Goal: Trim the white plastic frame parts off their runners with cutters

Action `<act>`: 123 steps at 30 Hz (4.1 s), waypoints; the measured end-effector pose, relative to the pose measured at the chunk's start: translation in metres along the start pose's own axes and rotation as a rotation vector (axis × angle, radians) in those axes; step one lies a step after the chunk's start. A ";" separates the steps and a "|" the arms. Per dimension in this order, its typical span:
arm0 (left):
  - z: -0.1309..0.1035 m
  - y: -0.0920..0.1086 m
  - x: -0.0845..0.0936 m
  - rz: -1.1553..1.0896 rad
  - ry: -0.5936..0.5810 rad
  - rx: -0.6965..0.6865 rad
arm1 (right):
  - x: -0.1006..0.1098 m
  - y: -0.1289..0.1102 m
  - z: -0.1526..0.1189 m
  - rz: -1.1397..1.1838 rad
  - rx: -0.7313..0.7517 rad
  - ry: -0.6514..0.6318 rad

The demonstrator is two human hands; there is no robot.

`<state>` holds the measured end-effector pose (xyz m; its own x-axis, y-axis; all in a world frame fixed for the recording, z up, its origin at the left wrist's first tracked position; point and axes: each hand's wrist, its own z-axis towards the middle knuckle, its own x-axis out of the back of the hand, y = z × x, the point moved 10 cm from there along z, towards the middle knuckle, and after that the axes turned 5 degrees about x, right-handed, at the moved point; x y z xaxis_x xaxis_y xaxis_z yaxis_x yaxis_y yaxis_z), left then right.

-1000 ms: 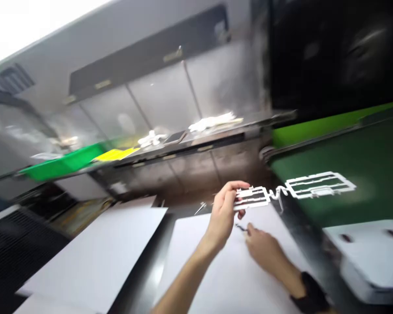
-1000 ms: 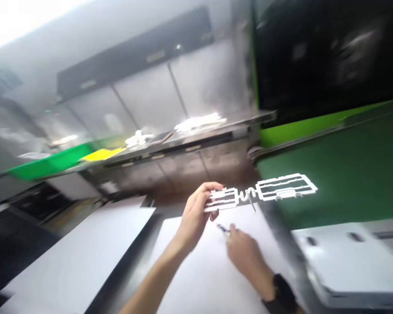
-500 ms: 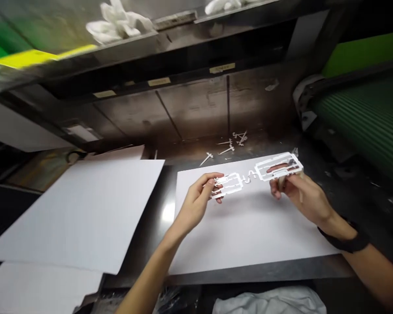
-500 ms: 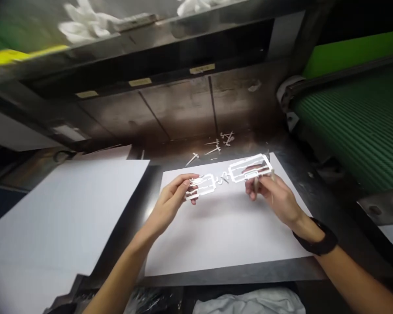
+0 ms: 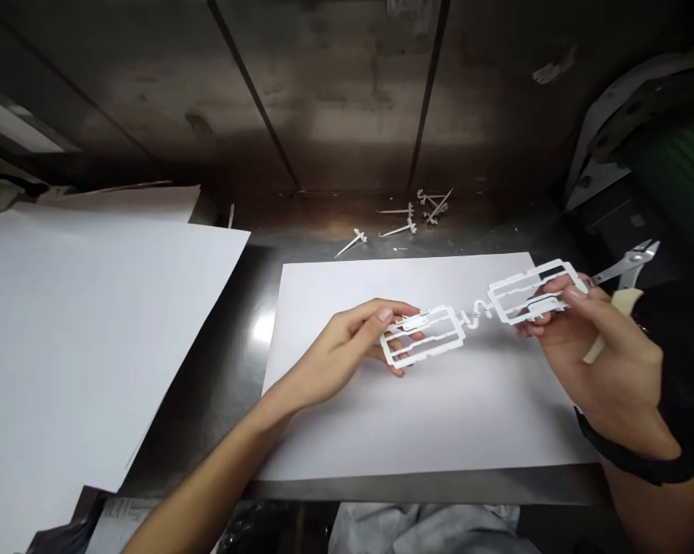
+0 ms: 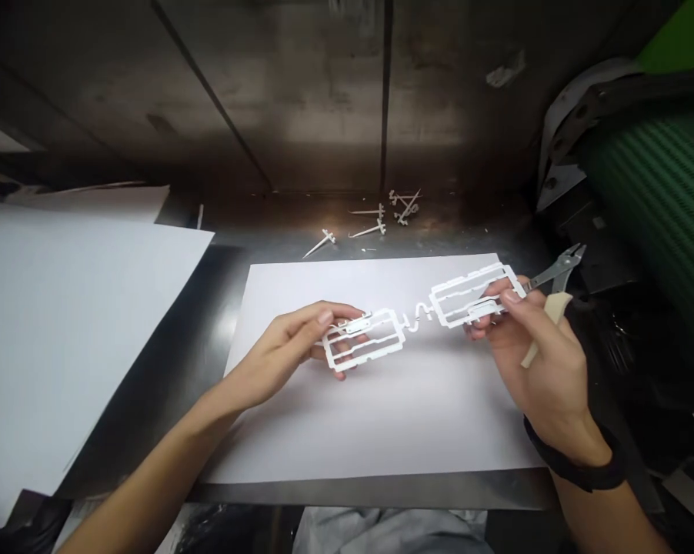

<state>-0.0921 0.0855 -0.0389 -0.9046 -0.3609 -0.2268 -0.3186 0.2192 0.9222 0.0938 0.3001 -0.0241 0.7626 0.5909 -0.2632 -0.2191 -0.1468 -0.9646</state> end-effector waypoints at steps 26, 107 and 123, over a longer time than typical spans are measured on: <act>-0.026 0.030 0.032 -0.291 0.150 -0.139 | -0.019 0.086 -0.019 -1.149 -0.006 -0.616; -0.005 -0.044 -0.019 -0.344 -0.373 0.526 | -0.042 0.028 -0.023 -0.777 -0.054 -0.646; 0.005 -0.033 -0.057 -0.174 -0.160 -0.013 | -0.060 0.063 -0.041 -0.239 -0.299 -0.497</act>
<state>-0.0320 0.1036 -0.0579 -0.8700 -0.2435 -0.4287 -0.4710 0.1539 0.8686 0.0593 0.2232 -0.0703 0.3795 0.9226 -0.0690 0.1577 -0.1380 -0.9778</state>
